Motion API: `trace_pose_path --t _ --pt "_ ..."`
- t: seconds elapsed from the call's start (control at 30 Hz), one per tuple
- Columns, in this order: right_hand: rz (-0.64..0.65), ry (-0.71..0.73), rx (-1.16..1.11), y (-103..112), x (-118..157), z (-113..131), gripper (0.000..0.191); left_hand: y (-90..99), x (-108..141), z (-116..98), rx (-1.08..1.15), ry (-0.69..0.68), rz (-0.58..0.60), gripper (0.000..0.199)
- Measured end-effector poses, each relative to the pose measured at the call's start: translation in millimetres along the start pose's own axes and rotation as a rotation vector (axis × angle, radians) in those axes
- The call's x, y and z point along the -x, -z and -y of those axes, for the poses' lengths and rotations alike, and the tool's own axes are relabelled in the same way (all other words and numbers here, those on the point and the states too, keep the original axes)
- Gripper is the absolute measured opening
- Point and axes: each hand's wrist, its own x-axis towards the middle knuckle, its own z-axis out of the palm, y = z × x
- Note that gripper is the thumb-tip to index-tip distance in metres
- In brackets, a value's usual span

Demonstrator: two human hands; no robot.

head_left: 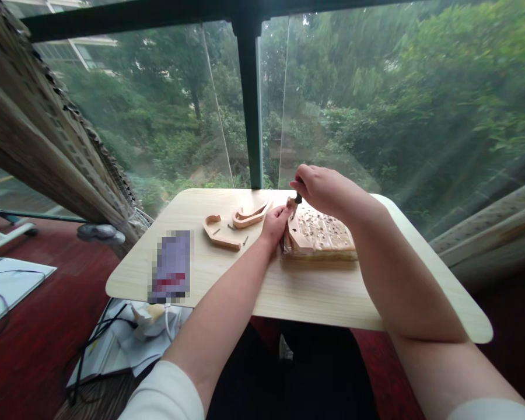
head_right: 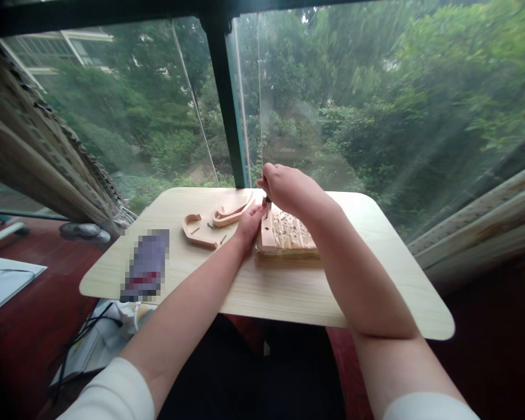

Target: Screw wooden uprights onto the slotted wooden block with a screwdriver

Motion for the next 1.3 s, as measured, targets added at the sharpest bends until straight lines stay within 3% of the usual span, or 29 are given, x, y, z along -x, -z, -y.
trace_pose_path --t 0.73,0.9,1.17,1.3 --pt "0.057 -0.034 -0.038 11.1 10.6 1.5 0.036 1.9 -1.9 0.9 0.004 0.008 0.020 0.041" --pt "0.021 0.066 -0.046 11.2 10.0 -3.4 0.044 -0.2 -0.9 -1.8 0.028 0.040 0.011 0.041" --pt "-0.084 0.055 -0.144 13.4 6.6 -10.5 0.029 2.9 -1.0 -2.4 -0.023 0.019 -0.007 0.038" --pt "-0.073 0.053 -0.063 17.5 8.9 -11.8 0.035 3.7 -2.1 -3.4 -0.021 0.024 -0.007 0.039"
